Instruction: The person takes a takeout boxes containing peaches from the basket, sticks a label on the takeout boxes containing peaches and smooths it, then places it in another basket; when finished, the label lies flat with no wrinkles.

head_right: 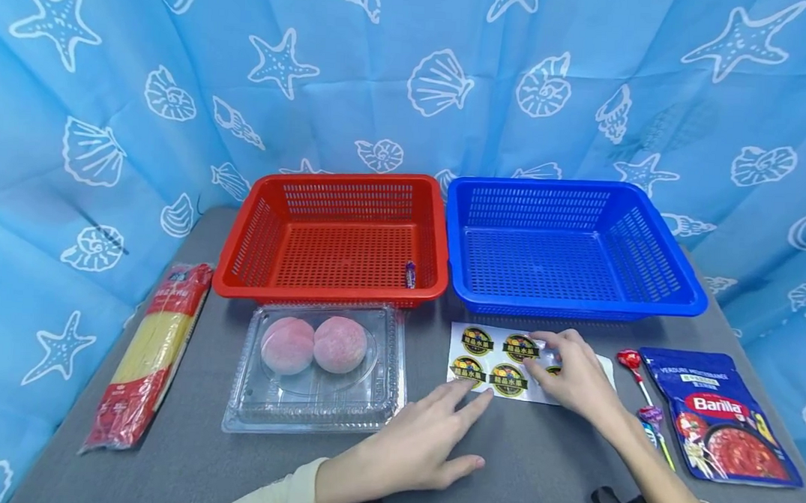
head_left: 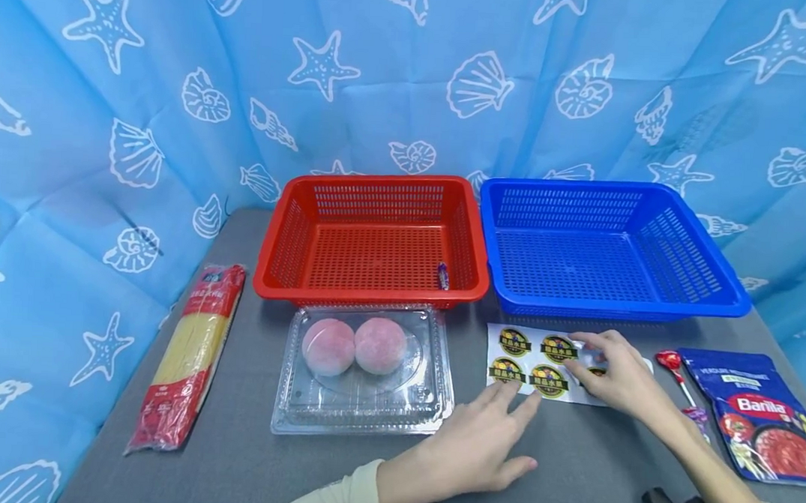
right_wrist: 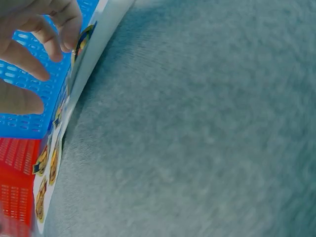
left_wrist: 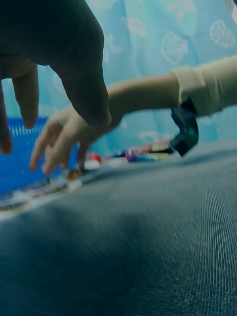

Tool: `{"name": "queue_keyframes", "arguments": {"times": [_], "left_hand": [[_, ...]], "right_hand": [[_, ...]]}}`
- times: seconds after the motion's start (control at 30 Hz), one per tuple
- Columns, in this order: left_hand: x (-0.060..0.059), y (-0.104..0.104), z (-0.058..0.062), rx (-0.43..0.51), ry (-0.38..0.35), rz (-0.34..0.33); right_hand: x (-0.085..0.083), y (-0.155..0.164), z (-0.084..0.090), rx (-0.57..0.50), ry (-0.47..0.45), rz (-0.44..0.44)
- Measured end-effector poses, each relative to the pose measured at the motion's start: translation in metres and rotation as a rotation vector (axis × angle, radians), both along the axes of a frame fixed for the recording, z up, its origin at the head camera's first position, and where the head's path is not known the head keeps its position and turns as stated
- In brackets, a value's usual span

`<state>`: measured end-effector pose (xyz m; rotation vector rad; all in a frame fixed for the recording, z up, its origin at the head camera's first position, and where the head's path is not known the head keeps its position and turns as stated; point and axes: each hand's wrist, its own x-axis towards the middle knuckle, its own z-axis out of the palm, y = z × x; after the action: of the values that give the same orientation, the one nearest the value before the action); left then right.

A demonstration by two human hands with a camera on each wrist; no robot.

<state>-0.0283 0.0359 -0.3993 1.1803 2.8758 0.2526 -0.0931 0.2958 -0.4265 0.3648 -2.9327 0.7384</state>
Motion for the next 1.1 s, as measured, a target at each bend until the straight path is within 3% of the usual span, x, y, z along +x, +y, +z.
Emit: {"name": "queue_keyframes", "arguments": {"times": [0.2,0.47,0.73,0.9,1.1], "left_hand": [[-0.007,0.022,-0.02,-0.16,-0.02,0.064],[-0.01,0.032,-0.022,-0.321,0.003,0.105],[-0.008,0.036,-0.023,-0.358,0.073,0.103],[-0.01,0.041,-0.022,-0.376,0.041,0.103],[-0.012,0.044,-0.021,-0.362,0.002,0.107]], "right_hand": [[-0.004,0.0,-0.002,0.058,-0.099,-0.014],[-0.008,-0.002,-0.005,0.089,-0.086,-0.006],[-0.012,-0.004,-0.003,0.09,-0.169,-0.028],[-0.013,-0.005,-0.003,0.054,-0.096,-0.023],[-0.013,-0.01,-0.001,0.0,-0.016,-0.079]]}}
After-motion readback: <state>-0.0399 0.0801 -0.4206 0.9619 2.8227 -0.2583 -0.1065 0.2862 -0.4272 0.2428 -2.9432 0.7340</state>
